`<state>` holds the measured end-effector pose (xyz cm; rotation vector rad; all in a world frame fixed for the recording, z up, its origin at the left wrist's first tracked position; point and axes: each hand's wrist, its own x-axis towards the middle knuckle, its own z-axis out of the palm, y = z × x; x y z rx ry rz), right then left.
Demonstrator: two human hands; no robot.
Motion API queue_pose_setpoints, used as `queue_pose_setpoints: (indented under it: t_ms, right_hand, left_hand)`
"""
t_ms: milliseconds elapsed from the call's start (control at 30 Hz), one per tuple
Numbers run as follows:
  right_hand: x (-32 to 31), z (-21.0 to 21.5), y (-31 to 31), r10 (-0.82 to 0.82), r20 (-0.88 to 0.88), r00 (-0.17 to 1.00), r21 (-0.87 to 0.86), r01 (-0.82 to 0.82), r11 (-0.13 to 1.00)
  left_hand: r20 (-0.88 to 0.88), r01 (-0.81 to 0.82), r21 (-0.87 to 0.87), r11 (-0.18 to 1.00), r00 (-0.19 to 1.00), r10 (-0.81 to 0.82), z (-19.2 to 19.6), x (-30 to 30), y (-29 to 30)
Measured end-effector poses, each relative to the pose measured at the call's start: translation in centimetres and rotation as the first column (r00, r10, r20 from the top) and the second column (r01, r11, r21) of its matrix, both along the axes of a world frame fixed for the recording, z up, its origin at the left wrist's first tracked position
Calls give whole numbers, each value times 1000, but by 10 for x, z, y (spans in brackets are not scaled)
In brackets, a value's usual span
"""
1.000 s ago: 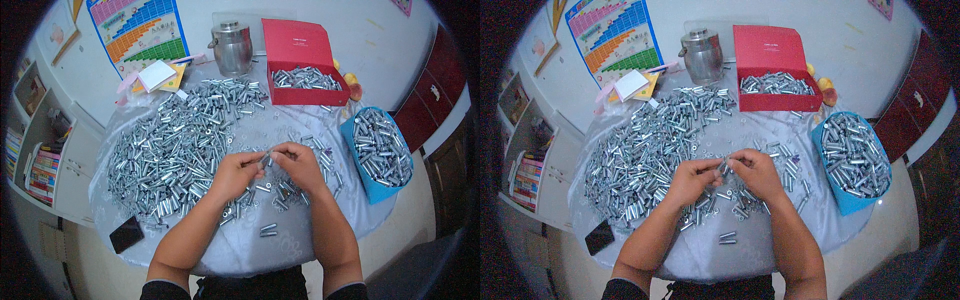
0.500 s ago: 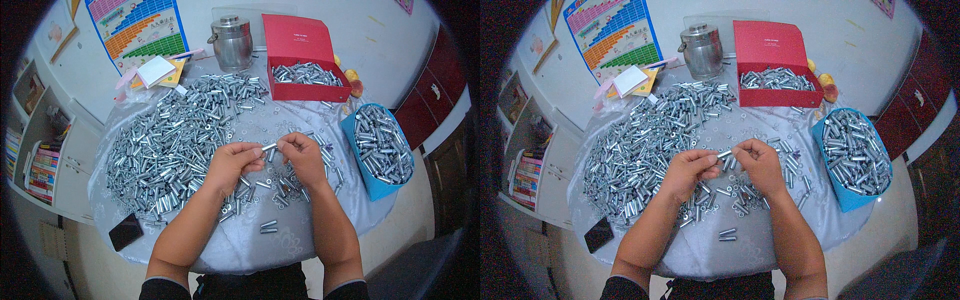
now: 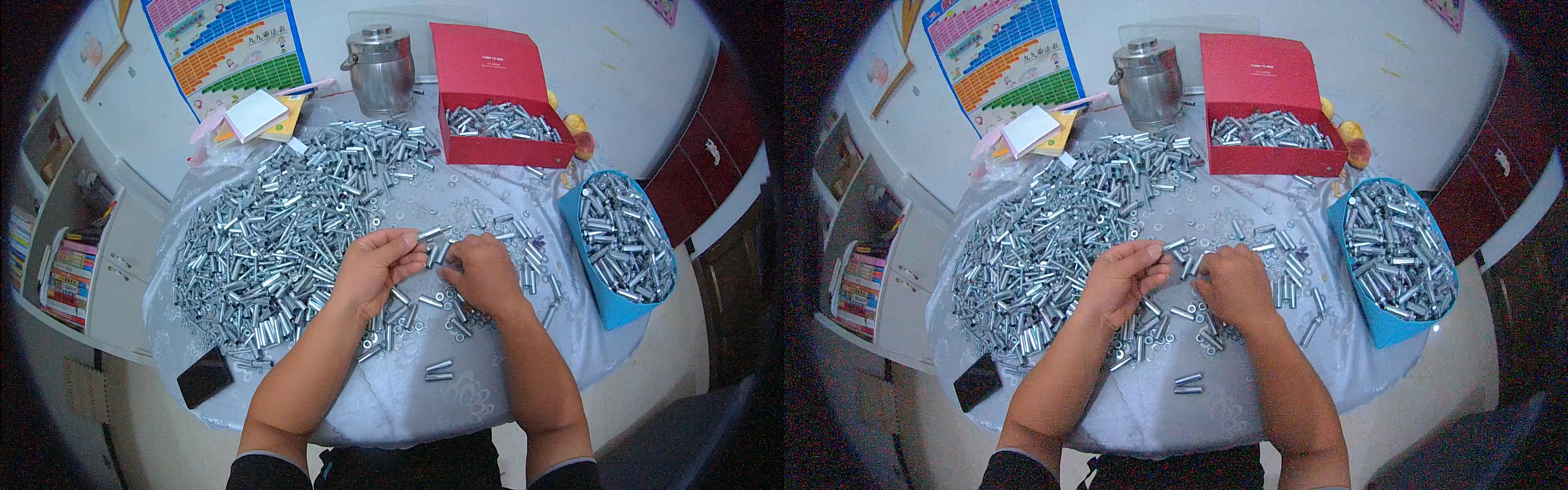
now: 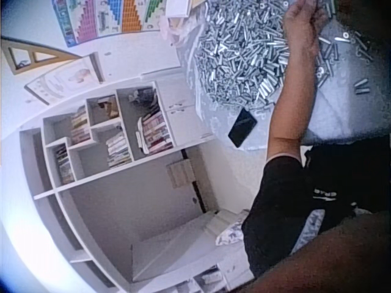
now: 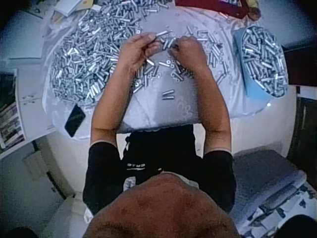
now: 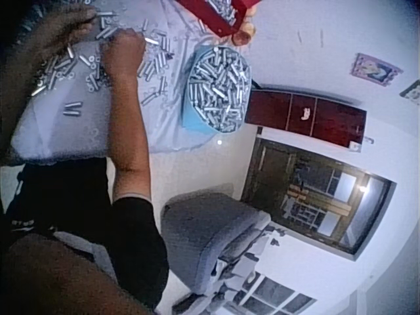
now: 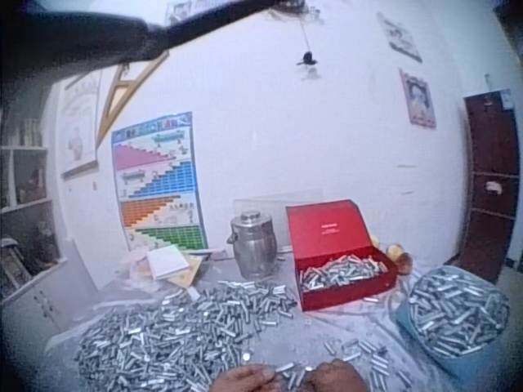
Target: The person sits at a table and repeatedly picks up small metal cylindrical parts and washers from a large pile. They insert the washers into the cylindrical parts by hand and place the assembled units into a blue container. The process is repetitive and involves handling the parts one at a time.
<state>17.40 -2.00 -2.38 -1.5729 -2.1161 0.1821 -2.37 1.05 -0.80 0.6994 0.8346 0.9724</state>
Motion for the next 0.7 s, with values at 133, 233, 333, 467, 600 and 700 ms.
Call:
queue_pose_setpoints:
  t_ms: [133,233,333,467,600,700]
  right_hand:
    - [-3,1,1,8,41,999,-40,-7,999]
    - [-1,-5,2,13,31,999,-29,-12,1000]
    - [0,1,2,-95,-387,917,-105,59,993]
    - [10,6,9,-128,-887,444,-195,-110,975]
    - [9,4,10,-115,-938,327,-193,-215,957]
    - [4,6,8,-152,-938,310,-230,-230,946]
  left_hand:
    - [-27,6,20,1000,1000,-6,-1,-1,0]
    - [-35,-5,4,1000,999,6,-5,0,0]
    - [-11,21,20,1000,1000,-21,-6,-1,1]
    - [-1,35,8,999,999,-35,-6,0,0]
    - [24,52,6,999,998,-52,-6,2,-1]
    - [30,60,13,998,998,-60,-7,1,-2]
